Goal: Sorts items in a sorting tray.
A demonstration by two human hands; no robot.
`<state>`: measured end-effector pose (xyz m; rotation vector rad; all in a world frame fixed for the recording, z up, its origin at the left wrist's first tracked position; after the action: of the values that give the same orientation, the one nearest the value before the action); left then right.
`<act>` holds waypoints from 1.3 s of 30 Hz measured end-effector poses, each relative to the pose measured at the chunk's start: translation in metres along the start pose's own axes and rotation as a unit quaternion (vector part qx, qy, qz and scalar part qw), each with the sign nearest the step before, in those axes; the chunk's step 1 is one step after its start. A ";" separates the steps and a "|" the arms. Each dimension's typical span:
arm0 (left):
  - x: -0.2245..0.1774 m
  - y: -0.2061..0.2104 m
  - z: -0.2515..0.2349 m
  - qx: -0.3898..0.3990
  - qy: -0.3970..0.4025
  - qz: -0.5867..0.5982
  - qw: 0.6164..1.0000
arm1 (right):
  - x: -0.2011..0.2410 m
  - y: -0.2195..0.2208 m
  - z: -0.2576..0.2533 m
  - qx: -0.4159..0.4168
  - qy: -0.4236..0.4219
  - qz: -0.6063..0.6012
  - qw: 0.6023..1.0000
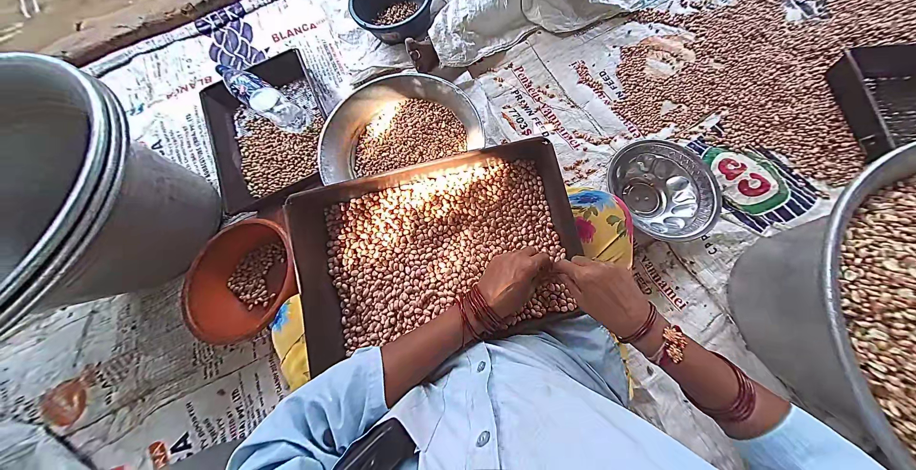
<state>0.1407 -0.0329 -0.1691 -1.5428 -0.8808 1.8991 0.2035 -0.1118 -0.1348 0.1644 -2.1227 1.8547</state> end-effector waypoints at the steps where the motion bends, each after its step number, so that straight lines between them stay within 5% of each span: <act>1: 0.003 -0.004 0.001 0.005 -0.009 0.012 1.000 | 0.001 0.005 -0.001 0.005 0.000 0.008 1.000; 7: 0.052 -0.052 0.020 -0.087 -0.091 0.218 0.968 | 0.000 0.013 -0.001 0.015 0.002 0.017 1.000; 14: 0.017 -0.003 0.022 0.051 -0.055 0.003 0.997 | 0.002 0.015 -0.006 0.060 0.031 0.009 0.998; 22: 0.011 0.004 0.023 0.055 -0.048 -0.031 0.997 | -0.046 -0.006 -0.023 0.039 0.175 -0.315 0.932; 26: 0.023 -0.013 0.025 0.044 -0.061 0.063 0.995 | -0.015 0.004 -0.029 0.053 0.103 -0.178 0.977; 31: 0.077 -0.075 0.038 -0.139 -0.142 0.296 0.934 | 0.011 0.022 -0.026 0.036 0.056 -0.058 0.996; 39: 0.050 -0.061 -0.006 -0.055 -0.133 0.047 0.988 | 0.011 0.031 -0.027 0.101 0.063 -0.086 0.989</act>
<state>0.1363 0.0442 -0.1546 -1.4364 -1.0597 2.1942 0.1888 -0.0789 -0.1582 0.2600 -1.7756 1.9209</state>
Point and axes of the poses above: each hand's wrist, its own z-axis away from the middle knuckle, its own y-axis out of the palm, x = y × z, the point moved 9 cm from there along -z, towards the middle knuckle, and after that the axes turned 2 degrees about x, right-handed, at the moved point
